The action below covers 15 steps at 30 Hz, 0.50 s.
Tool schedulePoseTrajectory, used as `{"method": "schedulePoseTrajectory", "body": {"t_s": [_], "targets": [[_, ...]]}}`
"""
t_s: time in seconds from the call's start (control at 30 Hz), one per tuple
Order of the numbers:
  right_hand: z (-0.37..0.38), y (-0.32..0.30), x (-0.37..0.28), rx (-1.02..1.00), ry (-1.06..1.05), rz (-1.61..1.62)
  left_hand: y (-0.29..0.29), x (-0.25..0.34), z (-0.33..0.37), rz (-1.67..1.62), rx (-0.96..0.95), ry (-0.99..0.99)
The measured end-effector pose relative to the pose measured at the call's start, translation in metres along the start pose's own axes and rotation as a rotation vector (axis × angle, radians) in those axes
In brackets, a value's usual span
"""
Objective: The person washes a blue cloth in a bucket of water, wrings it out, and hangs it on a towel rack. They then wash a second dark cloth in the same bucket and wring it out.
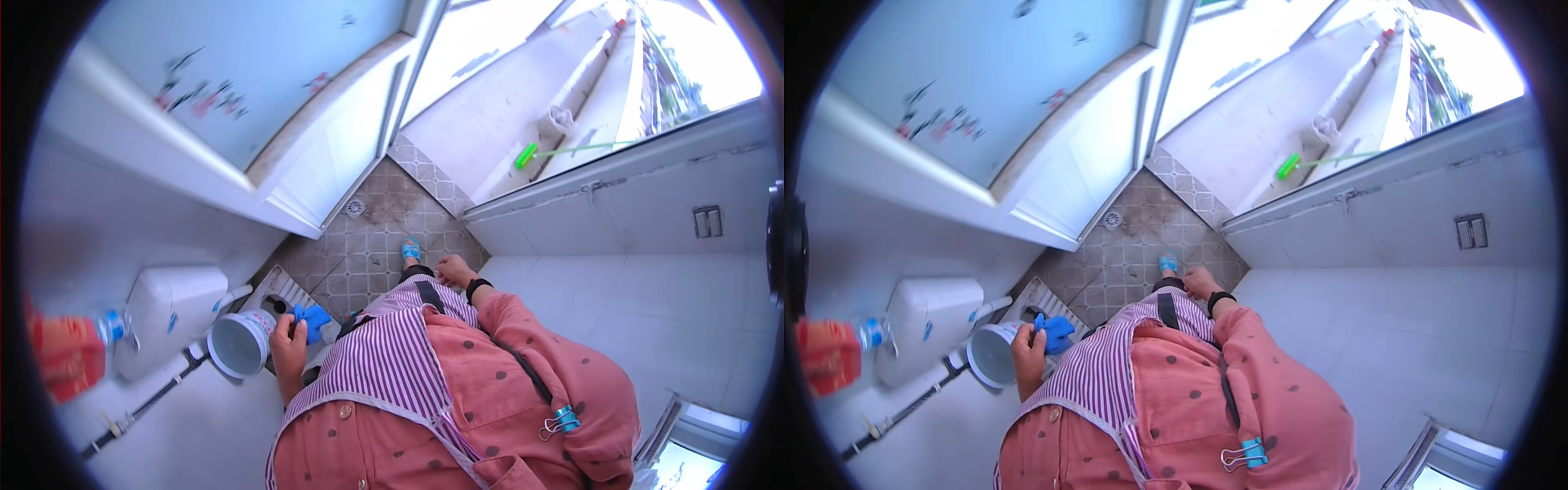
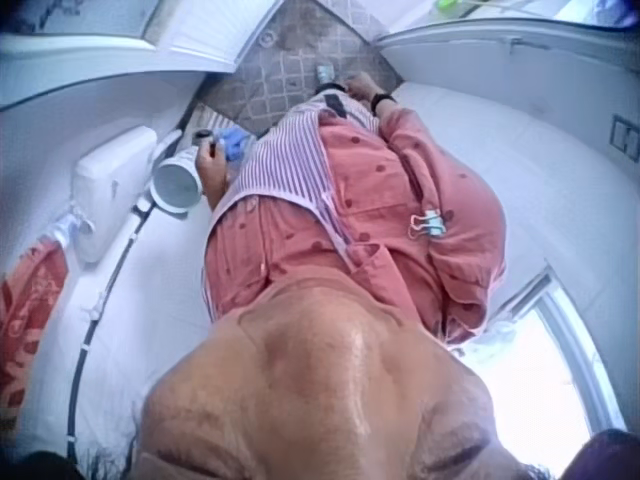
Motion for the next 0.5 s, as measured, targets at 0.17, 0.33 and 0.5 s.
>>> {"method": "schedulePoseTrajectory", "body": {"t_s": [0.17, 0.33, 0.5], "targets": [[0.048, -0.085, 0.005, 0.050, 0.040, 0.110, 0.073, 0.079, 0.073, 0.084, -0.102, 0.033], [0.099, -0.171, -0.020, 0.171, 0.024, 0.231, 0.134, 0.159, 0.119, 0.125, -0.171, 0.105], [0.150, -0.218, -0.086, 0.247, -0.071, 0.403, 0.168, 0.190, 0.169, 0.173, -0.319, 0.096]]}}
Point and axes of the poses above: each hand's wrist, its own z-axis towards the middle knuckle, its own y-axis out of the palm, x = y × z, the point moved 8 cm from there along z, towards the middle knuckle, and after that the axes turned 7 degrees about z, right-handed, at the moved point
